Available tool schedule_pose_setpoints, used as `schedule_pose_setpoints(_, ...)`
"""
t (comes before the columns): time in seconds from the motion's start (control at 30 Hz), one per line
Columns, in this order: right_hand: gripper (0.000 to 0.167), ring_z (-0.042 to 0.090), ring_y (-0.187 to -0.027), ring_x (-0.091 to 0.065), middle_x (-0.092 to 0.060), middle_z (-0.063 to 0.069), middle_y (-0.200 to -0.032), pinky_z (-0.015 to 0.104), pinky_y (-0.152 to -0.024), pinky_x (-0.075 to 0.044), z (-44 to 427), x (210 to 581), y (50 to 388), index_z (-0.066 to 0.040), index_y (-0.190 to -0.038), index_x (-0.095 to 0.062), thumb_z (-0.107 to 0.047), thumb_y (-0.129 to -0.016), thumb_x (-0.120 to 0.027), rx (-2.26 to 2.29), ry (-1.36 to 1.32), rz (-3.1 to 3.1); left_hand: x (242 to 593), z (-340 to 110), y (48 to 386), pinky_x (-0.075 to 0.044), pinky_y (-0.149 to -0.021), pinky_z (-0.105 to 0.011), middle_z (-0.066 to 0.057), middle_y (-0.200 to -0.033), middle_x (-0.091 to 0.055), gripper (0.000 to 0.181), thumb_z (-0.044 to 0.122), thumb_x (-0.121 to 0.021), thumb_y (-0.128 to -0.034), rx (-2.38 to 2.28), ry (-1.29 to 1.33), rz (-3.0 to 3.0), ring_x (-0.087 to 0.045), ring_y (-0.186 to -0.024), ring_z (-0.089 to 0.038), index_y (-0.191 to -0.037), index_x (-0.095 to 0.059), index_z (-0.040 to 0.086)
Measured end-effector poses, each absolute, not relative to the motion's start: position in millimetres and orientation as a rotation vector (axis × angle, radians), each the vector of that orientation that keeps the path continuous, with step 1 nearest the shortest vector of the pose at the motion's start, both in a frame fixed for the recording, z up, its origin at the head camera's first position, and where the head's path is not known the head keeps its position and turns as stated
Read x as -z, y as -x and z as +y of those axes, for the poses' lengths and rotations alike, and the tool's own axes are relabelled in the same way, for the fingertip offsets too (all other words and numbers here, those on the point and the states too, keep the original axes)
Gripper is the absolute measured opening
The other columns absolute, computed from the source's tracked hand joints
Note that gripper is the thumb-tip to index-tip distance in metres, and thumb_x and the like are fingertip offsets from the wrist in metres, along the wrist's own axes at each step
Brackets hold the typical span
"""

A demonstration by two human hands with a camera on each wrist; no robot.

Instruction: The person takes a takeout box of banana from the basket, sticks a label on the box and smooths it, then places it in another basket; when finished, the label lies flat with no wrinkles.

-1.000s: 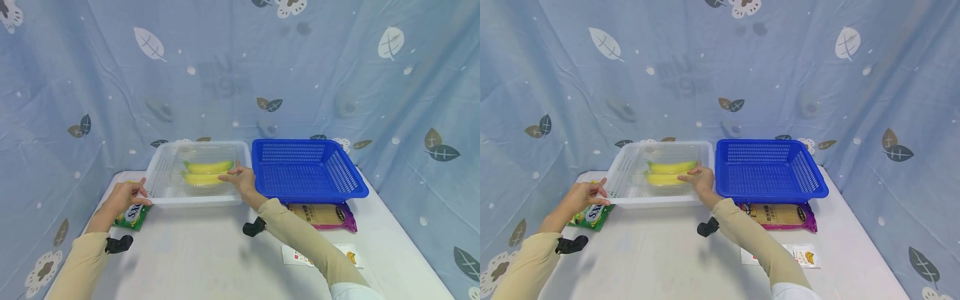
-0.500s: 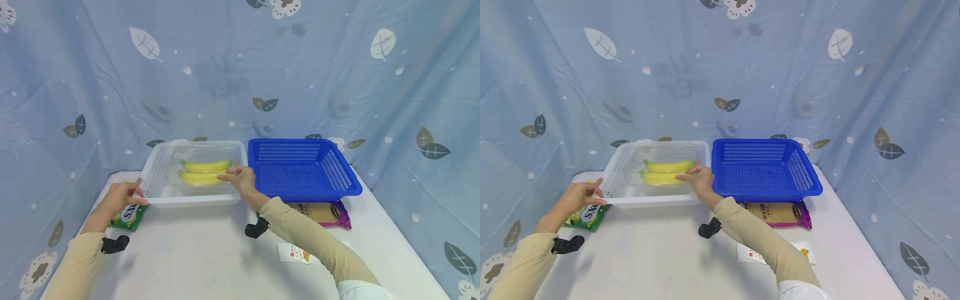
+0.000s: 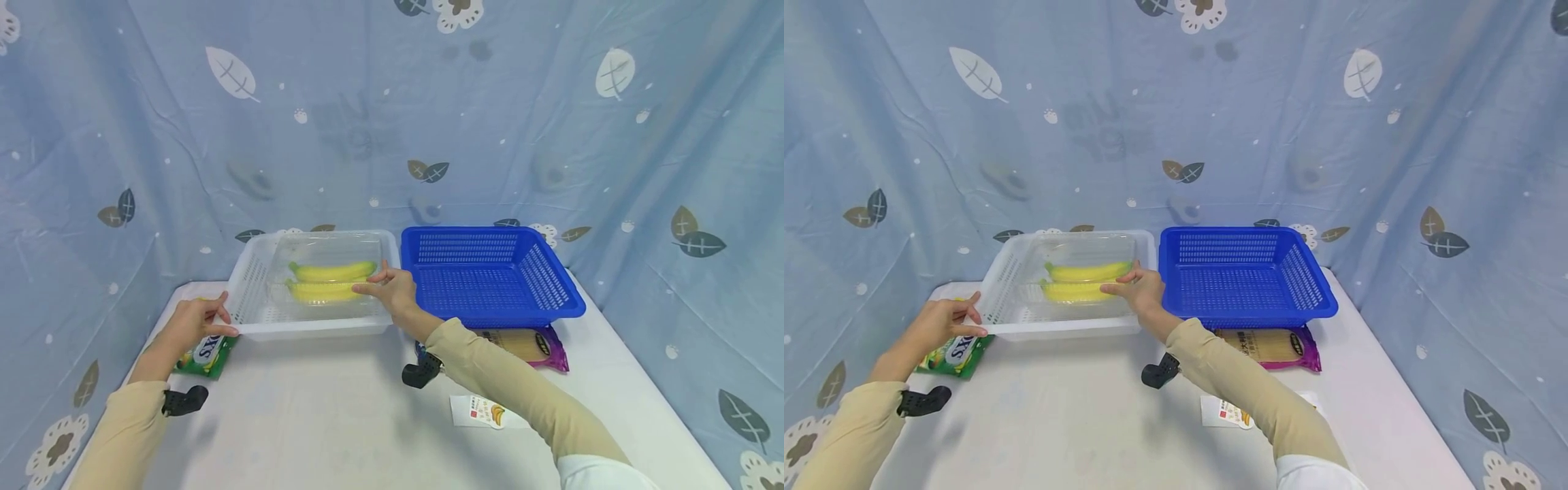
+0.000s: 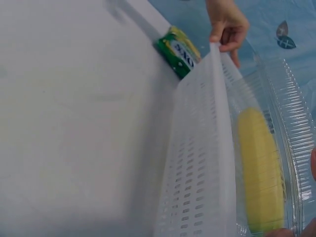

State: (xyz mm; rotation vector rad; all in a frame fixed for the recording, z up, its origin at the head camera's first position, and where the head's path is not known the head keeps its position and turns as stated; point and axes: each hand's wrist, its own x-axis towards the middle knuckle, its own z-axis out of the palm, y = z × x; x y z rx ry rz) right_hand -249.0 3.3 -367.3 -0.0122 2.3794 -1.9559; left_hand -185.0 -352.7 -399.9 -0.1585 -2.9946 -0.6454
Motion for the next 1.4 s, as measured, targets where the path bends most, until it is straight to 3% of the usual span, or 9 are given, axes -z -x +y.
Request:
schedule_pose_setpoints(0.23,0.024,0.025,-0.140,-0.029,-0.042,0.005,-0.146,0.036,-0.110,-0.030,5.5,362.9,247.7,-0.005,-0.076,-0.066,-0.011,-0.067,-0.088,1.976,0.019,2.338,399.7,-353.7,185.5,-0.040,-0.067,-0.038,-0.032,-0.136,-0.040,0.024,0.024,-0.085,-0.0684,0.645,0.165,-2.989,-0.047,-0.069,-0.023,-0.072,-0.065,0.012)
schedule_pose_setpoints(0.6,0.023,0.025,-0.140,-0.031,-0.043,0.004,-0.146,0.039,-0.115,-0.019,8.2,355.1,242.9,-0.007,-0.073,-0.066,-0.011,-0.067,-0.088,1.970,0.009,2.341,401.8,-352.7,186.2,-0.041,-0.069,-0.040,-0.033,-0.136,-0.039,0.026,0.027,-0.084,-0.0669,0.664,0.145,-2.993,-0.055,-0.084,-0.034,-0.072,-0.064,0.012)
schedule_pose_setpoints(0.87,0.023,0.026,-0.141,-0.027,-0.040,0.003,-0.148,0.041,-0.116,-0.015,11.2,346.8,236.7,-0.007,-0.074,-0.066,-0.011,-0.068,-0.087,1.964,0.020,2.318,400.8,-351.2,185.7,-0.041,-0.069,-0.040,-0.034,-0.136,-0.038,0.023,0.022,-0.084,-0.0687,0.666,0.132,-3.005,-0.053,-0.079,-0.031,-0.072,-0.065,0.011)
schedule_pose_setpoints(1.2,0.022,0.026,-0.141,-0.026,-0.040,0.004,-0.148,0.041,-0.115,-0.018,17.8,343.5,223.4,-0.006,-0.078,-0.068,-0.011,-0.068,-0.087,1.939,0.007,2.315,400.3,-350.6,186.3,-0.041,-0.070,-0.041,-0.034,-0.135,-0.038,0.024,0.023,-0.084,-0.0688,0.670,0.119,-3.013,-0.057,-0.088,-0.038,-0.073,-0.065,0.010)
schedule_pose_setpoints(1.4,0.022,0.023,-0.140,-0.030,-0.039,0.005,-0.148,0.038,-0.114,-0.021,22.5,342.2,214.0,-0.004,-0.080,-0.068,-0.009,-0.069,-0.086,1.984,0.016,2.284,399.1,-351.0,185.4,-0.041,-0.069,-0.041,-0.034,-0.135,-0.039,0.025,0.026,-0.084,-0.0685,0.663,0.136,-3.002,-0.055,-0.083,-0.034,-0.072,-0.065,0.010)
